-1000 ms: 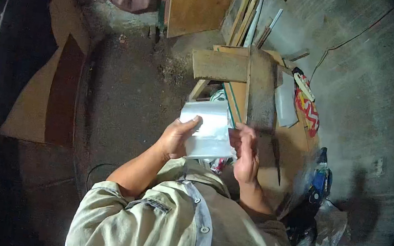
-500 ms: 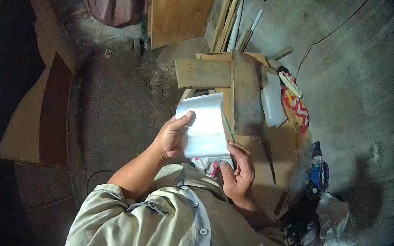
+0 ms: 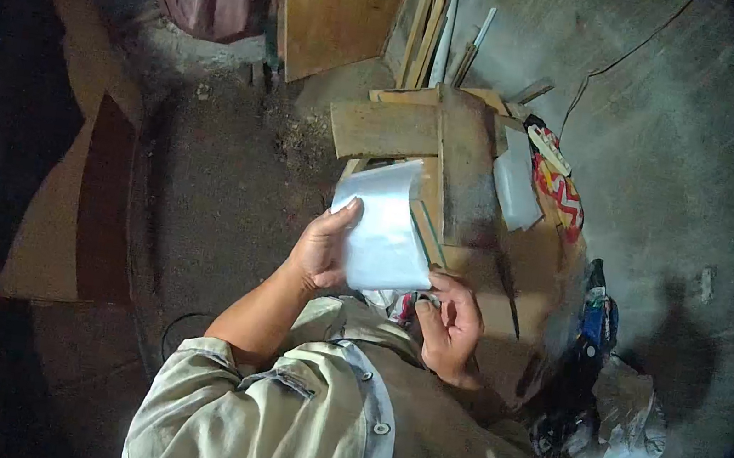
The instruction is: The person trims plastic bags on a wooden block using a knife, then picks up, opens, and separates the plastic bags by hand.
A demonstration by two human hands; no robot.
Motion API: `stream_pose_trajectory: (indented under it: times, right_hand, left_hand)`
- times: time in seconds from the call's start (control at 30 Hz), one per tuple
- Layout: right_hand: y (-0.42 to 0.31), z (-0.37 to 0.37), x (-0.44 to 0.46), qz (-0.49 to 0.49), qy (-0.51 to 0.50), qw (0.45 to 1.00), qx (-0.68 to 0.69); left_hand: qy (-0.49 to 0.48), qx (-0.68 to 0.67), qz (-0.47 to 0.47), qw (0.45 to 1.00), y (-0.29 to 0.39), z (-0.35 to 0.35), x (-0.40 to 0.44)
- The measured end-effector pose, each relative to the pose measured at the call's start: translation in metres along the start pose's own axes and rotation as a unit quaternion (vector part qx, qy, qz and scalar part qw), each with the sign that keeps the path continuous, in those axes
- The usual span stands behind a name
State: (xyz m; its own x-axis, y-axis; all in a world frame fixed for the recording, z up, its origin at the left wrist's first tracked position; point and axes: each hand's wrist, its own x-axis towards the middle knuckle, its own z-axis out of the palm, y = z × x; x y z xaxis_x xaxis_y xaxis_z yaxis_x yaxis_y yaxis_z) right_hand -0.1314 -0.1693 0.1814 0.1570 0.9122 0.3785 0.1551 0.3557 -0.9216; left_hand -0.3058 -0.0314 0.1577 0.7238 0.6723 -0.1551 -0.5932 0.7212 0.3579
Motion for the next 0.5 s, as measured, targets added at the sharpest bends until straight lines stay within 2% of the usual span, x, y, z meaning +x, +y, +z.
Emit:
stream_pose_trajectory:
  times: [0.03, 0.13, 0.23, 0.33, 0.4, 0.43, 0.5]
  right_hand:
    - [-0.005, 0.003, 0.001, -0.018, -0.004, 1.0, -0.022]
    - [-0.02, 0.012, 0.008, -0.023, -0.006, 1.0, -0.017]
    - [-0.028, 0.016, 0.017, -0.106, -0.057, 0.986, -0.112]
    - [-0.04, 0.02, 0.022, -0.122, -0.098, 0.977, -0.147]
    - [-0.041, 0.018, 0.025, -0.136, -0.131, 0.97, -0.153]
    - [-0.045, 0.019, 0.028, -0.154, -0.146, 0.963, -0.167]
    - [-0.04, 0.023, 0.033, -0.214, -0.145, 0.951, -0.171]
  left_hand:
    - [-0.015, -0.056, 0.002, 0.998, -0.006, -0.009, 0.007]
    - [-0.031, -0.071, 0.027, 0.997, -0.006, 0.002, 0.008]
    - [-0.04, -0.109, 0.014, 0.993, -0.009, -0.023, 0.014]
    - [-0.048, -0.15, 0.002, 0.987, -0.009, -0.023, 0.011]
    - [-0.127, -0.187, -0.001, 0.974, -0.007, -0.026, 0.01]
    - [-0.126, -0.188, 0.001, 0.974, -0.005, -0.026, 0.012]
    - [-0.235, -0.224, -0.029, 0.945, -0.003, -0.028, 0.014]
